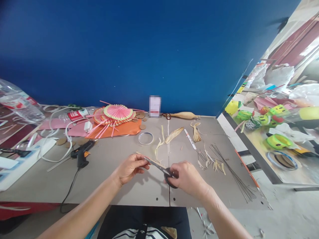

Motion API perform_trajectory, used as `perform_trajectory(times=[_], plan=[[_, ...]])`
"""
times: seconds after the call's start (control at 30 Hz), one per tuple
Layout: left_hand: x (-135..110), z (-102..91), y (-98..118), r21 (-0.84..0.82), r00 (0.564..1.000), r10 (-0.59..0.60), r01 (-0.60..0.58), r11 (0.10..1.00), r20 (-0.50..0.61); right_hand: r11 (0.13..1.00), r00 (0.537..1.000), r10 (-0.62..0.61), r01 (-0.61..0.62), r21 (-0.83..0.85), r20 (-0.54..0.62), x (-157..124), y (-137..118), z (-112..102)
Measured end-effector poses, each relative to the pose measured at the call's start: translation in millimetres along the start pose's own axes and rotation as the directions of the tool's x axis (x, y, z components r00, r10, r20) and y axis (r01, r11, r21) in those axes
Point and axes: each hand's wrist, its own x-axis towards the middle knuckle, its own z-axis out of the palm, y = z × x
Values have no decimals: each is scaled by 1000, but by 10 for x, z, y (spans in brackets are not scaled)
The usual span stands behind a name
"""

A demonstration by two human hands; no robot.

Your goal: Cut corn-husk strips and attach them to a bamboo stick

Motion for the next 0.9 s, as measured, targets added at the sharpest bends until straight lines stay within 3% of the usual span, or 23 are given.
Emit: perform_trajectory(times=[0.67, 0.8, 0.9], plan=[[12, -10, 18, 43, 1000, 2, -2, 999, 3, 999, 1000, -8, 9, 37, -12, 15, -38, -44], [16, -9, 14, 43, 1000, 9, -9, 999, -5, 961, 997, 76, -76, 265, 12, 36, 7, 22], [23, 3, 1, -54, 1000, -14, 13, 998, -23, 751, 984, 177, -146, 644, 16, 84, -6, 114]])
